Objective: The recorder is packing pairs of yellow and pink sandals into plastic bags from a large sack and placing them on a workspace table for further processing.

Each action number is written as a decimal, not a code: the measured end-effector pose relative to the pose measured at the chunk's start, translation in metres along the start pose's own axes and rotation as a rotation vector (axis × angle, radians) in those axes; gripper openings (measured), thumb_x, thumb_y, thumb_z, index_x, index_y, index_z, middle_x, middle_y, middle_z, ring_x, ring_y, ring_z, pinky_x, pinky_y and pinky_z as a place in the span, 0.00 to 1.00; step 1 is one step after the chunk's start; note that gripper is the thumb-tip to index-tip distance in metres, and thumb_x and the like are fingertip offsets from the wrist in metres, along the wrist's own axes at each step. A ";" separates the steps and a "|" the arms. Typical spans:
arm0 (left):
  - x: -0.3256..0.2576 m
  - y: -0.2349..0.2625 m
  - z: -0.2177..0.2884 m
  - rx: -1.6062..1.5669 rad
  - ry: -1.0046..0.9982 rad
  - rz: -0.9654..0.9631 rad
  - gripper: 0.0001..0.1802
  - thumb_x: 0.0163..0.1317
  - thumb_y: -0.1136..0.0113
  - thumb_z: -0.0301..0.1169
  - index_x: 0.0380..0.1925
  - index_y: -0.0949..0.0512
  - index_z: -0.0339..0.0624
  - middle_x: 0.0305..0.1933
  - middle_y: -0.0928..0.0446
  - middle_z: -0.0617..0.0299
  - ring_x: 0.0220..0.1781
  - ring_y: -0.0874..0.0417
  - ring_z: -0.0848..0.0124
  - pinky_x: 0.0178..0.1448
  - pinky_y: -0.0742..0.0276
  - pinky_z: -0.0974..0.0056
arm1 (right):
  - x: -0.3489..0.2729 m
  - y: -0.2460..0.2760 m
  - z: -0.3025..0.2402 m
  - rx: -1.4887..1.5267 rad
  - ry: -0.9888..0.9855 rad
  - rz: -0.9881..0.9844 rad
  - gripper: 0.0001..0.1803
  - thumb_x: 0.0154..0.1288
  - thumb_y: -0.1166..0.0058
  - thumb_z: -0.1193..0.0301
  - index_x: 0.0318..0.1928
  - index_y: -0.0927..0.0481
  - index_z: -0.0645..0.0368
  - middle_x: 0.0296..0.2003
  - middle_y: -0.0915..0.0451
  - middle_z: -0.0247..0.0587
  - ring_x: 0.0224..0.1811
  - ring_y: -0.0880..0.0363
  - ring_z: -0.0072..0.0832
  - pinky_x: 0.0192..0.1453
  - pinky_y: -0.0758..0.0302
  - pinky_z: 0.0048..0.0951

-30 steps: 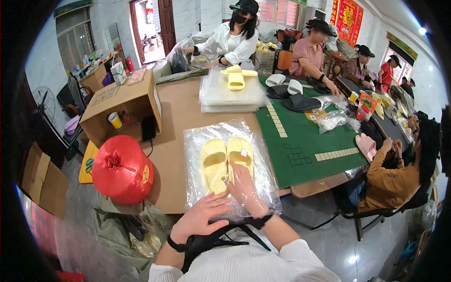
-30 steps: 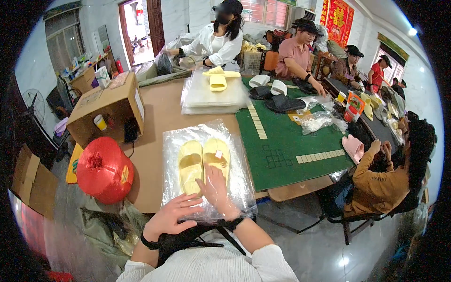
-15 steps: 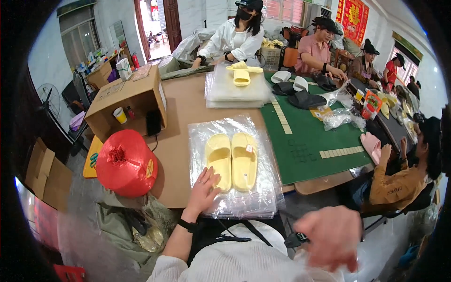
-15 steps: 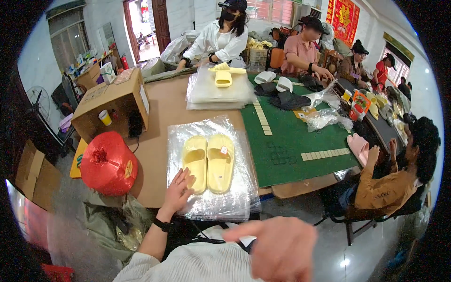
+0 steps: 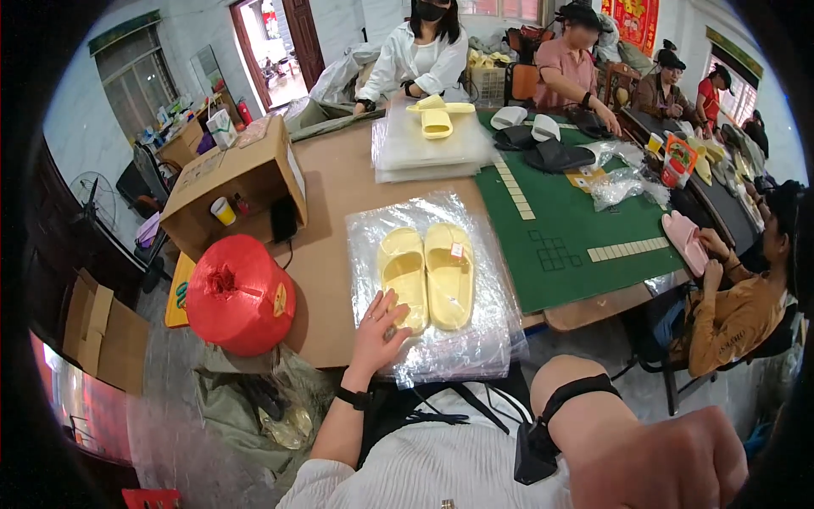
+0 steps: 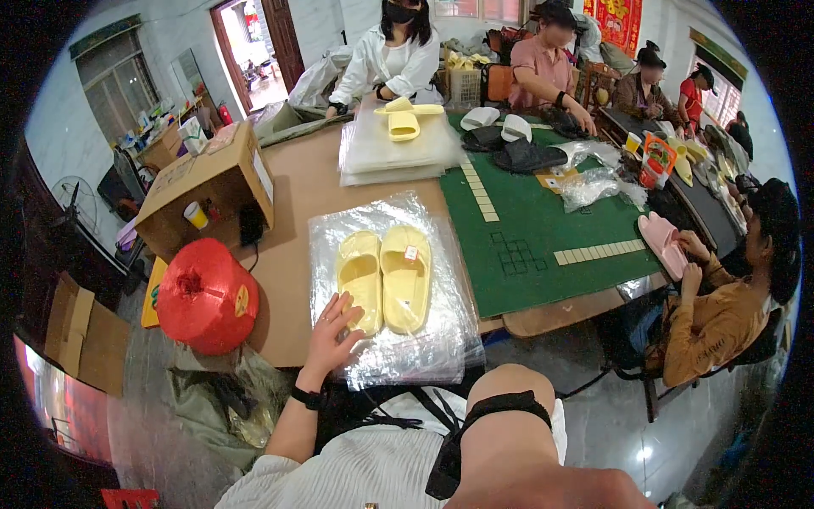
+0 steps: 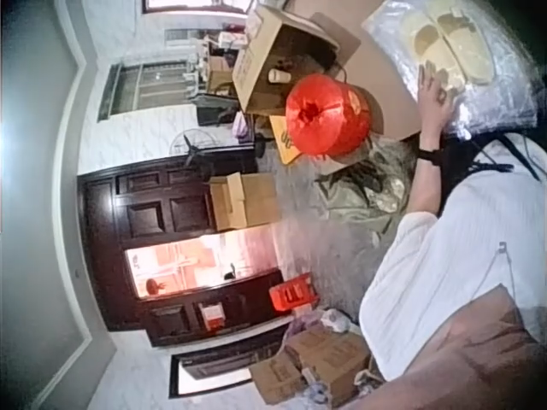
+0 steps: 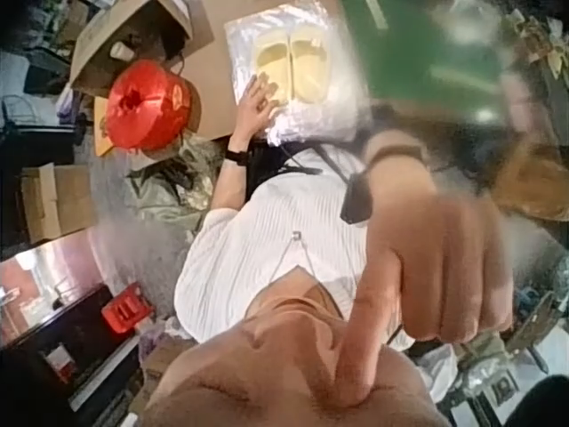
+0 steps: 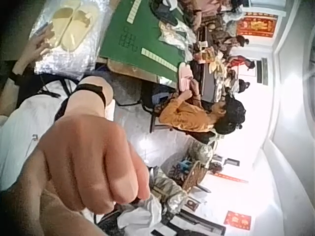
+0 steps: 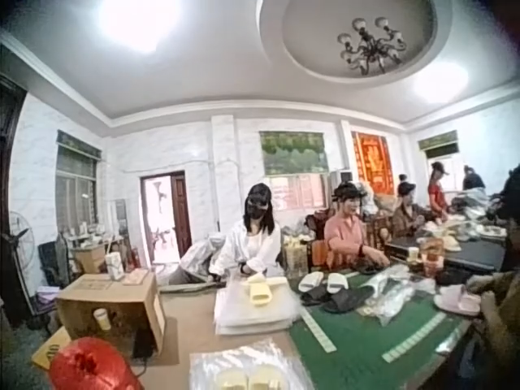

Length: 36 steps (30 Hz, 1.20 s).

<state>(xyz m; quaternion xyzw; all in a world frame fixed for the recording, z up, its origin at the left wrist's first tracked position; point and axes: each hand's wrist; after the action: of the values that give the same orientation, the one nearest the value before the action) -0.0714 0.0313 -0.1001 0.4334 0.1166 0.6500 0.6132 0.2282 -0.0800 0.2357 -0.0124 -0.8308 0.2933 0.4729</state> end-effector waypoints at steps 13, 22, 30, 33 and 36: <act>0.002 -0.003 0.007 -0.011 -0.020 0.017 0.24 0.55 0.29 0.36 0.53 0.18 0.49 0.72 0.31 0.53 0.76 0.36 0.45 0.72 0.33 0.49 | 0.014 0.027 0.009 -0.110 0.104 -0.272 0.21 0.64 0.50 0.85 0.15 0.31 0.55 0.16 0.34 0.31 0.19 0.28 0.25 0.61 0.23 0.60; 0.002 0.001 0.000 0.019 0.020 -0.001 0.25 0.52 0.30 0.30 0.54 0.18 0.45 0.73 0.33 0.50 0.77 0.38 0.46 0.74 0.35 0.49 | 0.007 0.012 0.031 -0.180 0.256 -0.152 0.22 0.73 0.53 0.68 0.17 0.31 0.54 0.18 0.35 0.28 0.22 0.30 0.23 0.61 0.29 0.65; 0.002 0.000 0.009 -0.005 0.008 -0.009 0.25 0.54 0.31 0.31 0.54 0.18 0.46 0.73 0.32 0.51 0.77 0.38 0.46 0.74 0.36 0.50 | -0.010 -0.028 0.057 -0.036 0.423 0.320 0.22 0.73 0.52 0.63 0.18 0.31 0.55 0.20 0.34 0.30 0.22 0.30 0.25 0.53 0.23 0.56; 0.001 -0.001 0.006 0.014 0.001 -0.004 0.24 0.53 0.30 0.31 0.54 0.18 0.46 0.73 0.33 0.50 0.77 0.38 0.47 0.74 0.36 0.50 | -0.006 -0.019 0.065 -0.008 0.474 0.286 0.22 0.73 0.51 0.62 0.19 0.30 0.55 0.22 0.33 0.32 0.24 0.30 0.27 0.44 0.24 0.48; 0.001 0.001 0.007 0.005 0.001 -0.002 0.25 0.53 0.30 0.30 0.54 0.18 0.46 0.73 0.33 0.50 0.77 0.38 0.47 0.74 0.36 0.50 | 0.009 0.007 0.049 -0.059 0.468 0.034 0.21 0.72 0.50 0.60 0.21 0.29 0.56 0.24 0.31 0.35 0.25 0.30 0.29 0.32 0.30 0.37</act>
<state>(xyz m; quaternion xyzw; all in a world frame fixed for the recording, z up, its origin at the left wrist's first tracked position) -0.0666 0.0288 -0.0951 0.4346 0.1189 0.6492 0.6128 0.1824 -0.0946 0.2204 -0.1079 -0.7064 0.2657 0.6471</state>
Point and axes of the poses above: each hand's wrist, its own x-axis towards the middle knuckle, its own y-axis out of the back of the hand, z = x × y
